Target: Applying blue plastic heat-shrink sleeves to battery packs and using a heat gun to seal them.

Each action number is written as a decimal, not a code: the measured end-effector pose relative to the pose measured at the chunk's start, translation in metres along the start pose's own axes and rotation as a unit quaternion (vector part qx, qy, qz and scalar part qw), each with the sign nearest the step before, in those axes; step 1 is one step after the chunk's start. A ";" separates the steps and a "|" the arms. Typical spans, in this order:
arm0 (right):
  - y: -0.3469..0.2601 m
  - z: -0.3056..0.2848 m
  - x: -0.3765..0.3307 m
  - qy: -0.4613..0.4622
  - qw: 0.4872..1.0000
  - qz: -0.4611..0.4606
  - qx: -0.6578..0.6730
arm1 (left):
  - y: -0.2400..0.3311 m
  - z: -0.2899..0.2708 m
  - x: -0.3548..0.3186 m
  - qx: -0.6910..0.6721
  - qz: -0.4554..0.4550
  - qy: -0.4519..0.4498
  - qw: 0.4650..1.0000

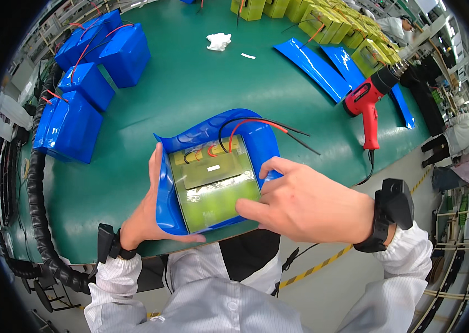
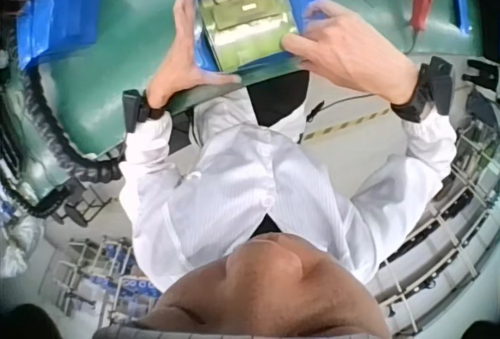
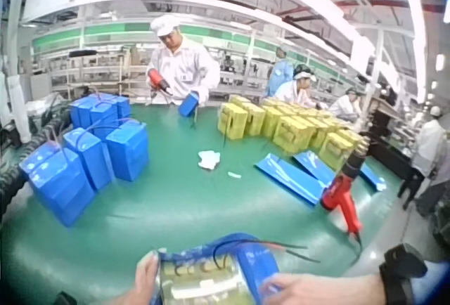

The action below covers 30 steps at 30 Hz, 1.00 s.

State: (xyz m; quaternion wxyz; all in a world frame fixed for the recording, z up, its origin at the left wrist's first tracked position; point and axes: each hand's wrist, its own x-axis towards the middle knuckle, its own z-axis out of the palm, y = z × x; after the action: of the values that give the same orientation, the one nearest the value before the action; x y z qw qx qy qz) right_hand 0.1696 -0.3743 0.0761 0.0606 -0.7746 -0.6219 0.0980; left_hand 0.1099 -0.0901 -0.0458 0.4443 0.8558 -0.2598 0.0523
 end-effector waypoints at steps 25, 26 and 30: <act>0.016 0.146 0.004 0.550 0.663 0.161 0.482 | -0.019 0.017 -0.007 -0.352 -0.041 0.081 0.932; 0.021 0.140 0.011 0.516 0.649 0.161 0.536 | -0.017 0.023 -0.001 -0.472 -0.086 0.134 0.867; 0.045 0.184 -0.005 0.449 0.734 0.125 0.494 | -0.014 0.052 0.024 -0.408 -0.092 0.234 0.878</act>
State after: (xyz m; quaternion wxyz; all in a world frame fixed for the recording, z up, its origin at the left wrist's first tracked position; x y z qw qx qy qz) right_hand 0.1690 -0.3946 -0.1124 0.6942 -0.6603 -0.2839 0.0385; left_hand 0.1304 -0.1336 -0.0796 0.8048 0.5814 -0.0671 0.0990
